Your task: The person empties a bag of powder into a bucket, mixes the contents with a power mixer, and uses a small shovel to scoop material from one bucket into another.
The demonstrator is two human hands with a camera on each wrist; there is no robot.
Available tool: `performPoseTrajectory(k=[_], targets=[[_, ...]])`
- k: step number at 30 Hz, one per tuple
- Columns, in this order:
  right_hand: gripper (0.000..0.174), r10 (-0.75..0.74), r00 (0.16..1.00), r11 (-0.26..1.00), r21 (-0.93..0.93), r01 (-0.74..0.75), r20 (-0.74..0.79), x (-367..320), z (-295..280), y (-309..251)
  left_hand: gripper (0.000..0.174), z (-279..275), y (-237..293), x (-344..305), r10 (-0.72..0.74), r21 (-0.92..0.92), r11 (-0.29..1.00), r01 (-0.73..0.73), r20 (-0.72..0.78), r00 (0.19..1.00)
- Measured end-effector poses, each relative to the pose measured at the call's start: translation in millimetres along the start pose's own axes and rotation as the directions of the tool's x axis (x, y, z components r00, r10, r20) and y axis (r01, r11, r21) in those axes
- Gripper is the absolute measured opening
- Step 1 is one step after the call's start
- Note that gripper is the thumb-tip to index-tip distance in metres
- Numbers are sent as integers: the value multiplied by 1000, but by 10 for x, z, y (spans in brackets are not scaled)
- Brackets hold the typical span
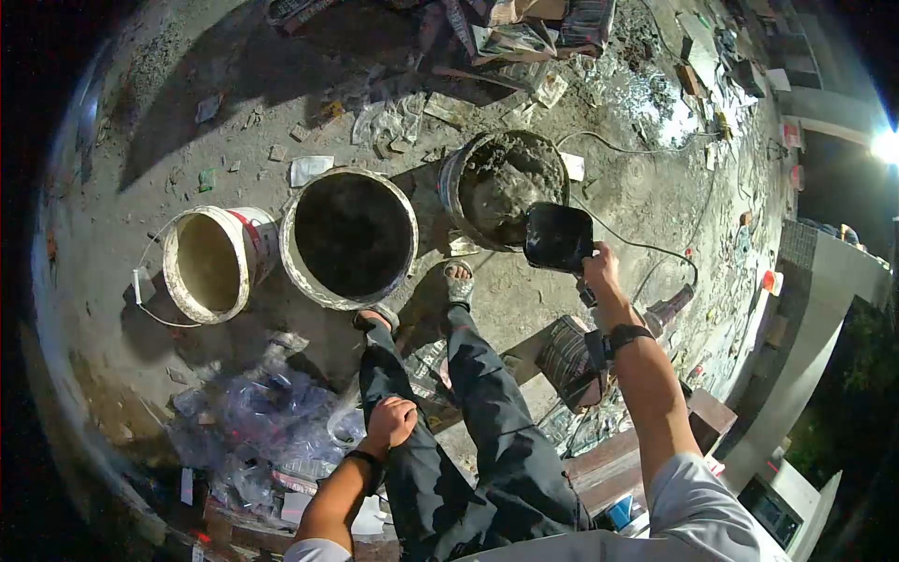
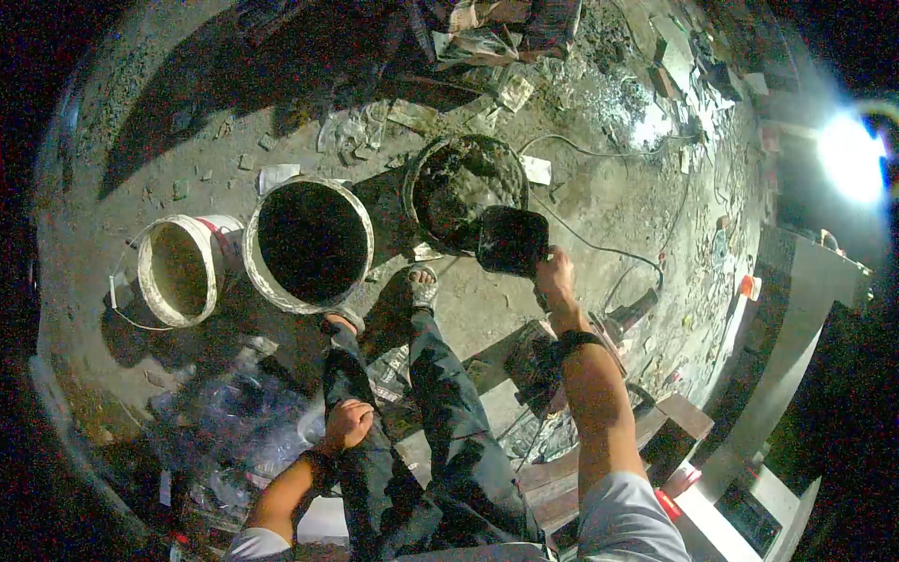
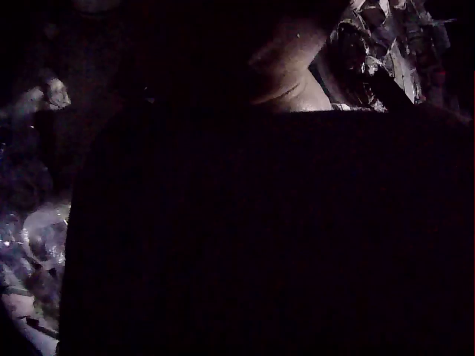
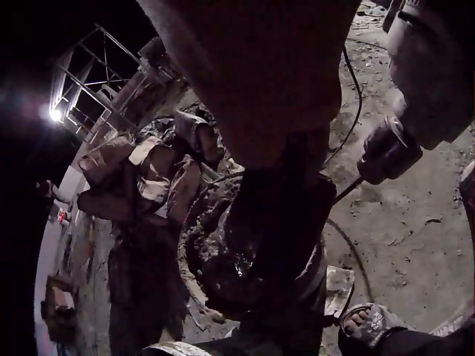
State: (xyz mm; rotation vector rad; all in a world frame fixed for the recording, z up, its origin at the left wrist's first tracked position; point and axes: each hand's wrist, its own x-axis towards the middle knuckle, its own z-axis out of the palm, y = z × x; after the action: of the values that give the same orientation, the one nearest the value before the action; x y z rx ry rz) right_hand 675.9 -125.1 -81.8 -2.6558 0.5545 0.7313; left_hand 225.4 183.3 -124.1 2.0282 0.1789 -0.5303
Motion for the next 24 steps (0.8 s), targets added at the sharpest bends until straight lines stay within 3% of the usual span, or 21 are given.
performPoseTrajectory(k=[2, 5, 9, 11, 18, 21, 24], targets=[[30, -189, 982, 976, -115, 185, -22, 83, -7, 135, 16, 20, -21, -1, 4, -12, 1000, -4, 11, 1000], [45, -117, 993, 968, -226, 111, -10, 158, -23, 195, 17, 2, 9, -19, -12, -18, 1000, 12, -13, 1000], [45, -144, 990, 946, -292, 138, 2, 231, -36, 267, 17, 11, 5, -25, -42, -29, 999, 41, -19, 999], [45, -236, 970, 939, -271, 210, -67, 290, 10, 343, 16, 2, 10, -29, -34, -43, 999, 32, -34, 999], [38, -209, 978, 913, -356, 199, 11, 166, -102, 126, 18, -16, 15, -53, -77, -52, 996, 73, -68, 995], [39, -185, 981, 958, -213, 194, 63, 205, -97, 192, 20, 15, -39, -75, -107, -54, 993, 104, -56, 993], [40, -242, 970, 918, -320, 236, 21, 117, -97, 115, 21, -62, -24, -78, -121, -58, 991, 118, -49, 991]])
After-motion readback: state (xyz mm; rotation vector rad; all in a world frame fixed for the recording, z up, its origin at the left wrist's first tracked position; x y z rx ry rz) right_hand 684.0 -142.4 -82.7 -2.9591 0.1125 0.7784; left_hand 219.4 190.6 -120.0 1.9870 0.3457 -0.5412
